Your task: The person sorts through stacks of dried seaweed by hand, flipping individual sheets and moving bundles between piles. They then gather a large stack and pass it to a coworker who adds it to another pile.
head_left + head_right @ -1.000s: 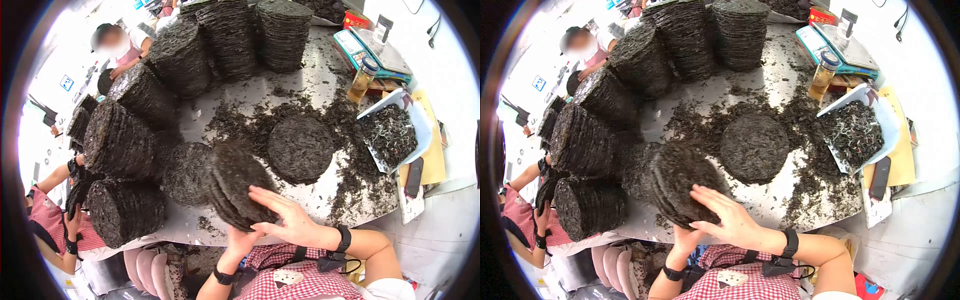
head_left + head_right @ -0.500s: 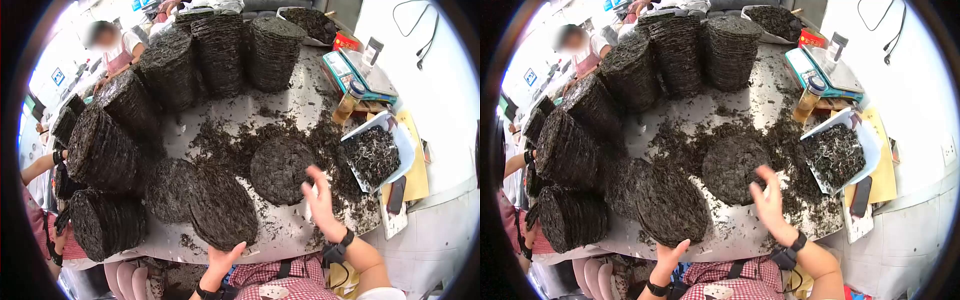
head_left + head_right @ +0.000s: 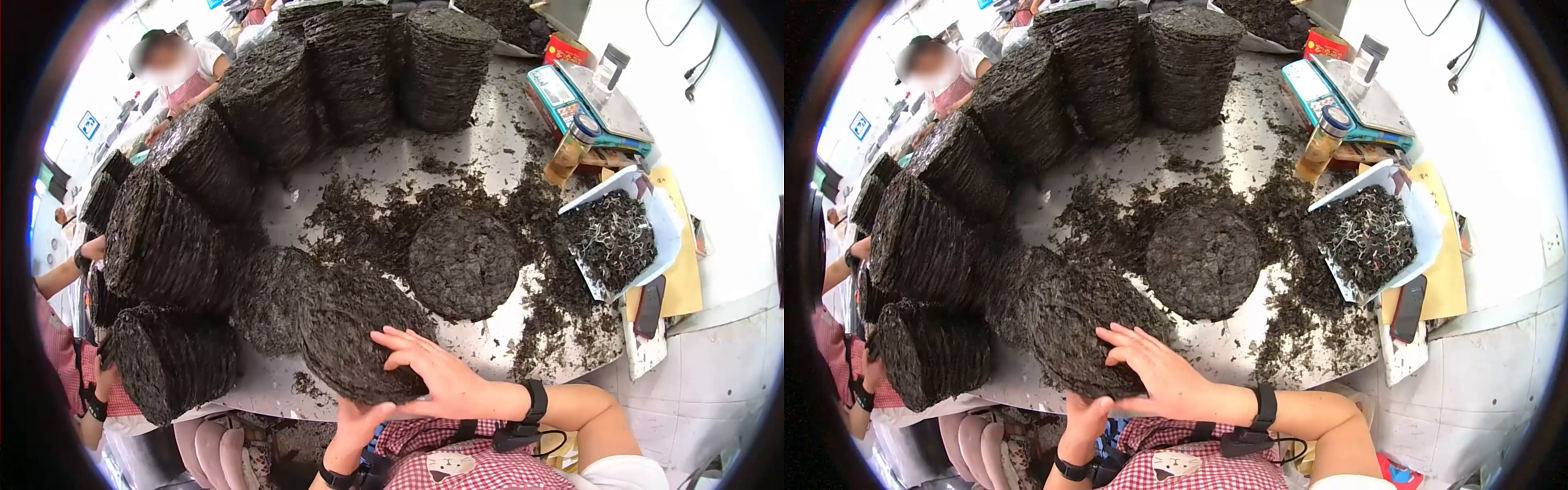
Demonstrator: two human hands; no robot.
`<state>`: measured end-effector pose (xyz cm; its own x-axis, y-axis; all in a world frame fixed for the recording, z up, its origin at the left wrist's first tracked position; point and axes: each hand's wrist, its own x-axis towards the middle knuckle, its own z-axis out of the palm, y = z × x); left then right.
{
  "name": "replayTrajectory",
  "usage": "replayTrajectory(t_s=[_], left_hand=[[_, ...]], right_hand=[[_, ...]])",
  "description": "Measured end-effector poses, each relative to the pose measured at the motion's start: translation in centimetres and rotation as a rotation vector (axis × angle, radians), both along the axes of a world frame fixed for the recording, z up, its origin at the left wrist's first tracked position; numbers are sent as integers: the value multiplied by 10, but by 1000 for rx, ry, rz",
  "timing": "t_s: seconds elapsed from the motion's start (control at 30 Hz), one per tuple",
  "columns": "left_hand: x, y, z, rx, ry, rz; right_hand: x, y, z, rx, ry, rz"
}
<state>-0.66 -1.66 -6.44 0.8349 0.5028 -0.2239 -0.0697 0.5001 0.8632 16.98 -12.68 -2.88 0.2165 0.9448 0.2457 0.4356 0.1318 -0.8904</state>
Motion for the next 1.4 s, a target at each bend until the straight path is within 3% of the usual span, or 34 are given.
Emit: replayTrajectory(t_s=[0.1,0.2,0.33,0.37,0.47,0.53,0.63,0.7,0.77,0.87,1.03,1.13,1.2,1.3,1.4], left_hand=[[9,2,10,2,26,70],[8,5,15,33,51,33],[16,-2,22,136,46,-51],[22,-5,25,204,67,-66],[25,-10,17,444,106,-120],[23,-16,4,587,117,-132],[26,-16,14,452,95,-102],[24,-17,25,349,103,-85],[24,-17,26,313,68,-60],[22,-17,19,296,63,-28],[9,-20,16,277,79,131],[-14,-6,20,233,-15,238],[-18,-3,25,224,9,201],[-19,-4,16,213,67,131],[-8,-8,13,192,84,66]], right_hand=[[8,2,10,-44,122,49],[15,-9,13,-89,270,50],[18,-29,14,-236,340,-125],[26,-35,19,-293,354,-48],[17,-32,27,-7,165,-118],[12,-28,24,-76,68,-69],[16,-26,16,-147,80,-2],[29,-35,15,-297,409,-34],[40,-43,13,-251,426,-23],[20,-46,-1,-82,-10,-56],[14,-39,-8,-118,-185,-34],[37,-48,15,-209,164,-328],[58,-55,-8,-53,196,-710],[109,-68,-28,71,667,-675],[119,-78,-51,101,818,-719]])
